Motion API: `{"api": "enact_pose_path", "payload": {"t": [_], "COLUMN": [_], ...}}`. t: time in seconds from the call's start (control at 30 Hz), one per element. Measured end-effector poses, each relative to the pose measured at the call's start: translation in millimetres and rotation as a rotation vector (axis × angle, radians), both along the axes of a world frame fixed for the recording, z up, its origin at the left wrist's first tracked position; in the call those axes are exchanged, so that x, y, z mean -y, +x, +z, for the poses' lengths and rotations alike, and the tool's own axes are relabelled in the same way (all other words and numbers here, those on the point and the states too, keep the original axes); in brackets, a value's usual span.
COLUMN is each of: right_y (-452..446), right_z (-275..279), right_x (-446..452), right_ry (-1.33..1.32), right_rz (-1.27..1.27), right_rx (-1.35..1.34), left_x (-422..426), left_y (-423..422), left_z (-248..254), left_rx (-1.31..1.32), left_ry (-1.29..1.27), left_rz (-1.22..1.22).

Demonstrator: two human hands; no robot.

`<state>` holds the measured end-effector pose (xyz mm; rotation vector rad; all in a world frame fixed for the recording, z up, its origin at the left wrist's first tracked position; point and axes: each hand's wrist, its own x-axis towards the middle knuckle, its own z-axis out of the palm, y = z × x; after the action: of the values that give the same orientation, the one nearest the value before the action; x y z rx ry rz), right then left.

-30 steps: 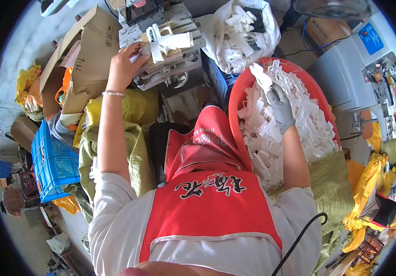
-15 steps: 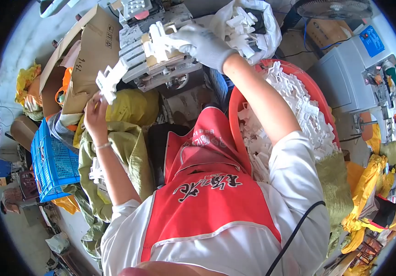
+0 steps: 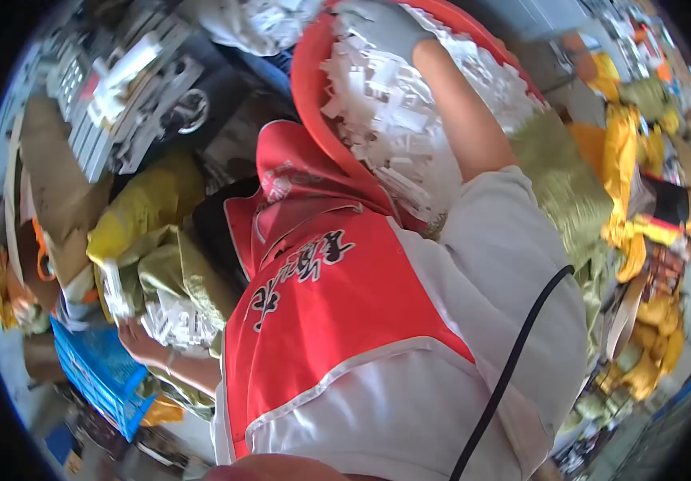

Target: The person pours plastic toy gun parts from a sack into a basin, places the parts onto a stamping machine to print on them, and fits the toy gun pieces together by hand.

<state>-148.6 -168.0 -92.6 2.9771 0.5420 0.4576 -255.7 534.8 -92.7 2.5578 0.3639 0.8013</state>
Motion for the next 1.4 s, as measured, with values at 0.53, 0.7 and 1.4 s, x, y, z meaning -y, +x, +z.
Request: {"api": "enact_pose_path", "payload": {"t": [0.53, 0.7, 1.4], "right_y": [-44.8, -75.8, -63.0], "right_z": [-107.2, -93.7, -8.6], "right_x": [-24.1, -36.5, -65.1], "right_ry": [0.242, 0.264, 1.51], "right_rz": [-1.071, -0.928, -0.219], "right_rx": [-0.626, -0.583, -0.477], "left_x": [129.7, 115.7, 227.1], "left_y": [51.8, 47.3, 209.9], "left_z": [10.5, -7.1, 114.7], "left_rx": [-0.165, -0.1, 0.218], "left_ry": [-0.121, -0.301, 0.103], "left_rz": [-0.285, -0.314, -0.753]}}
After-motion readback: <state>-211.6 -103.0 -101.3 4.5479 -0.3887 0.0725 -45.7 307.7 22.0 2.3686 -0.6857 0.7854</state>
